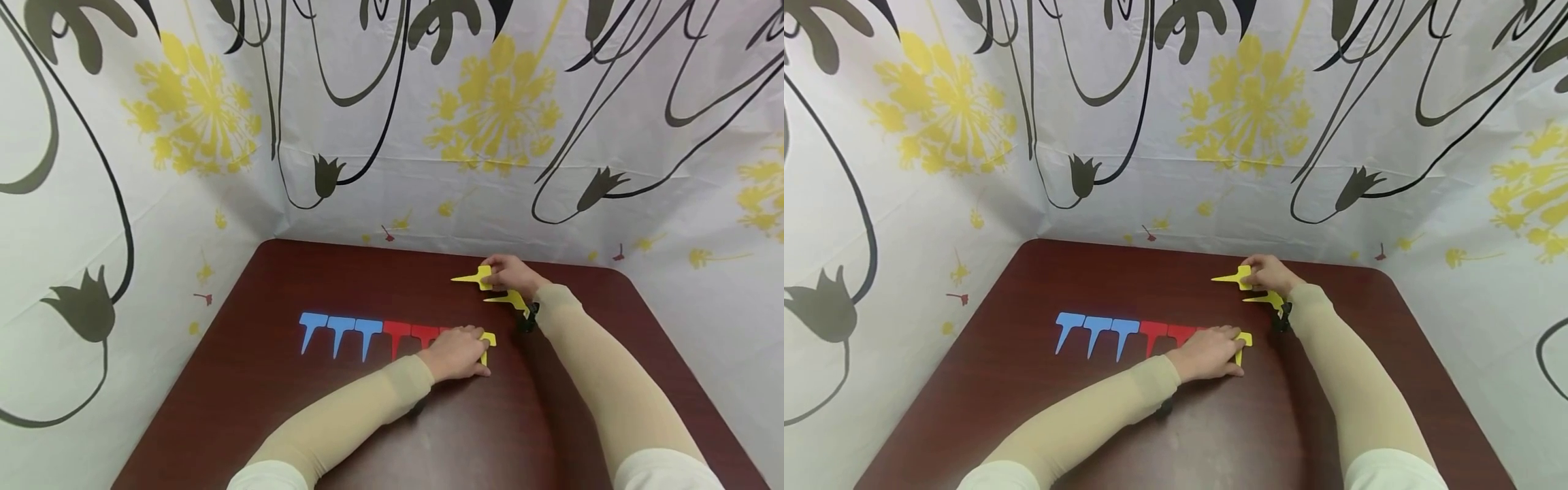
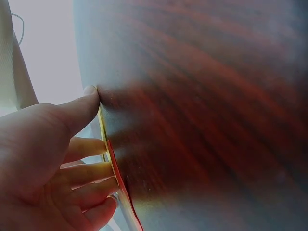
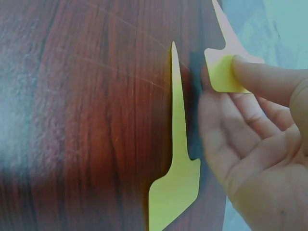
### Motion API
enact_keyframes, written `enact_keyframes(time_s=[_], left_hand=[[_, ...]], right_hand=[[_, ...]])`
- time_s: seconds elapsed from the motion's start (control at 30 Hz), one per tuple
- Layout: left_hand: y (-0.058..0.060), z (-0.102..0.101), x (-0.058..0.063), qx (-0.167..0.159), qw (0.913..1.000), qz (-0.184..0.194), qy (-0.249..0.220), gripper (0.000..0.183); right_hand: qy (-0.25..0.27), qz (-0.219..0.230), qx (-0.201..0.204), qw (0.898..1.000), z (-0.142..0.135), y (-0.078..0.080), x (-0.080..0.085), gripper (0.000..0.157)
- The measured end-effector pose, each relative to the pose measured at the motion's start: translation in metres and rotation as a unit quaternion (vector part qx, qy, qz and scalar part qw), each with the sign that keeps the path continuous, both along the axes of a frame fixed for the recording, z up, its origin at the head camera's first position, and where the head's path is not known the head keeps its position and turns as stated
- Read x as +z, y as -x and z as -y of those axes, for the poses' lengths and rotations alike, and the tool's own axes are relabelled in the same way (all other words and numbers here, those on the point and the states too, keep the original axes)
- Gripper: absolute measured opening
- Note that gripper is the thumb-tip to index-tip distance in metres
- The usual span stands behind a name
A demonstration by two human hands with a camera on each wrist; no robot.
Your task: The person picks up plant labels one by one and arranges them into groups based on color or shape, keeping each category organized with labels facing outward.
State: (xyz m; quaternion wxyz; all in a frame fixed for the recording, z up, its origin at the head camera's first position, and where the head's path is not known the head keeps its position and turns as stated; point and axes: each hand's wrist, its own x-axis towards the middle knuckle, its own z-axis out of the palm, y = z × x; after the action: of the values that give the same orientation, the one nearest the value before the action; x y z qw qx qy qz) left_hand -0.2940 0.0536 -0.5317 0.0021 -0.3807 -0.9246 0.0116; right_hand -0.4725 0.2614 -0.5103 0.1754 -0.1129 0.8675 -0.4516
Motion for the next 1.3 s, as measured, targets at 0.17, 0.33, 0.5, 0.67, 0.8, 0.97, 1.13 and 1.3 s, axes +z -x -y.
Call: enact_keyframes(time_s=[0.17, 0.33, 0.5, 0.67, 0.8, 0.97, 1.13, 1.3], left_hand=[[0.001, 0.000, 0.000, -0.001, 1.0000, 0.000, -0.001, 0.056], [0.001, 0.000, 0.001, -0.003, 1.0000, -0.001, -0.003, 0.056], [0.001, -0.001, 0.002, -0.001, 1.0000, -0.002, -0.001, 0.054], [0.001, -0.001, 0.004, 0.004, 1.0000, 0.007, 0.001, 0.054], [0.000, -0.001, 0.006, 0.003, 0.9999, 0.011, 0.002, 0.054], [-0.001, 0.000, 0.009, 0.003, 0.9999, 0.009, 0.003, 0.052], [-0.001, -0.001, 0.009, 0.003, 0.9999, 0.013, 0.005, 0.053], [-0.001, 0.000, 0.009, 0.006, 0.9997, 0.021, 0.008, 0.055]], right_hand=[[0.048, 0.016, -0.033, 0.998, -0.009, 0.000, -0.001, 0.047], [0.050, 0.000, -0.032, 0.998, -0.013, -0.002, 0.001, 0.042], [0.038, -0.005, -0.003, 0.999, -0.016, -0.008, 0.006, 0.040], [0.014, -0.001, 0.031, 0.999, -0.022, -0.013, 0.007, 0.036], [0.008, 0.012, 0.047, 0.999, -0.025, -0.019, 0.008, 0.038], [0.001, 0.012, 0.045, 0.999, -0.026, -0.023, 0.008, 0.038], [-0.008, 0.015, 0.044, 0.999, -0.029, -0.030, 0.008, 0.030], [-0.028, -0.006, 0.073, 0.997, -0.031, -0.037, 0.007, 0.029]])
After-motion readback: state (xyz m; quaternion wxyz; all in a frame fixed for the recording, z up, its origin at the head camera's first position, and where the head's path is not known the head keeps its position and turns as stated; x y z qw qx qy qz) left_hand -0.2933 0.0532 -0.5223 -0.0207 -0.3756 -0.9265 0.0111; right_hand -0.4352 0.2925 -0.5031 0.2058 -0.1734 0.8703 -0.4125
